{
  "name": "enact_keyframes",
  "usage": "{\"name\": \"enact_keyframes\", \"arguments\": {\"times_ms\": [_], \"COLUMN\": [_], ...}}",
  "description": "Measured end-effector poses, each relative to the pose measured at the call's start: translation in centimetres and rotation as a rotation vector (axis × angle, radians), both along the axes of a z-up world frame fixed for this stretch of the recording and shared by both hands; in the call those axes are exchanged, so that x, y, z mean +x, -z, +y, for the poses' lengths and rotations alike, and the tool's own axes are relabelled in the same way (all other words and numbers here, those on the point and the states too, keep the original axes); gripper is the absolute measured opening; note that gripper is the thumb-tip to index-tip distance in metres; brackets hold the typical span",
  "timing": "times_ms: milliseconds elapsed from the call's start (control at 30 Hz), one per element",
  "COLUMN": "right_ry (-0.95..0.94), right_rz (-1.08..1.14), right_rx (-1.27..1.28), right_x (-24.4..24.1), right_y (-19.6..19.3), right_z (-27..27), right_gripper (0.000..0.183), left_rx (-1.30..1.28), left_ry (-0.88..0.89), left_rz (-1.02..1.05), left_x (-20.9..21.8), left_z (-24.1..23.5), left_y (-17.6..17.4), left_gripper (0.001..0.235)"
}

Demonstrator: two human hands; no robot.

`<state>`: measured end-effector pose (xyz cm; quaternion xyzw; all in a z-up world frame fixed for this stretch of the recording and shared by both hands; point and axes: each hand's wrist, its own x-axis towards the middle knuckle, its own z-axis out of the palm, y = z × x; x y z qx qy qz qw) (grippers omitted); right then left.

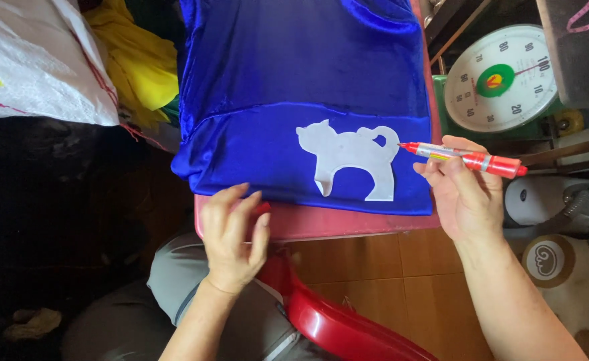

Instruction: The person places a white paper cat-shaped stencil onto a blue fabric and uses a red marker to trace the outline. They hold the stencil steady with one hand while carefully drawing along the edges with the other.

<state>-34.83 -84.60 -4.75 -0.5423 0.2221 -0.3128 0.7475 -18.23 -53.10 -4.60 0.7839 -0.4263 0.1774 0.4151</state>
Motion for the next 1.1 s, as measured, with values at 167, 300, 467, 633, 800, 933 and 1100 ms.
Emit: {"name": "enact_keyframes", "arguments": {"times_ms": [167, 300, 467, 633, 800, 933, 1100], "right_ry": [0.05, 0.134, 0.281, 0.348, 0.345, 0.356, 0.38], "right_rz": [-0.041, -0.013, -0.013, -0.036, -0.055, -0.052, -0.033], "right_rx": [-0.034, -0.05, -0.038, 0.009, -0.006, -0.024, -0.133], "right_x": [0.4, 0.6, 0.2, -0.1, 0.2, 0.3, 0.6], "right_y": [1.9, 2.9, 2.0, 2.8, 4.3, 4.6, 4.8], "right_z": [-0.2, -0.7, -1.9, -2.9, -3.1, -3.0, -2.5], "right_gripper": [0.035, 0.04, 0.037, 0.032, 0.034, 0.035, 0.033], "left_rx": [0.058, 0.234, 0.669, 0.836, 0.71, 0.466, 0.315], "left_ry": [0.274, 0.336, 0.348, 0.382, 0.354, 0.367, 0.463], "left_rz": [0.0, -0.037, 0.051, 0.156, 0.106, -0.254, -0.573], "left_x": [-0.6, -0.4, 0.5, 0.8, 0.9, 1.6, 1.5], "left_z": [-6.8, -12.4, -14.1, -14.3, -14.8, -15.7, -17.4], "left_y": [-1.7, -0.5, -0.3, -0.3, 1.8, 4.9, 8.0], "left_gripper": [0.026, 0.029, 0.053, 0.067, 0.047, 0.028, 0.006]}}
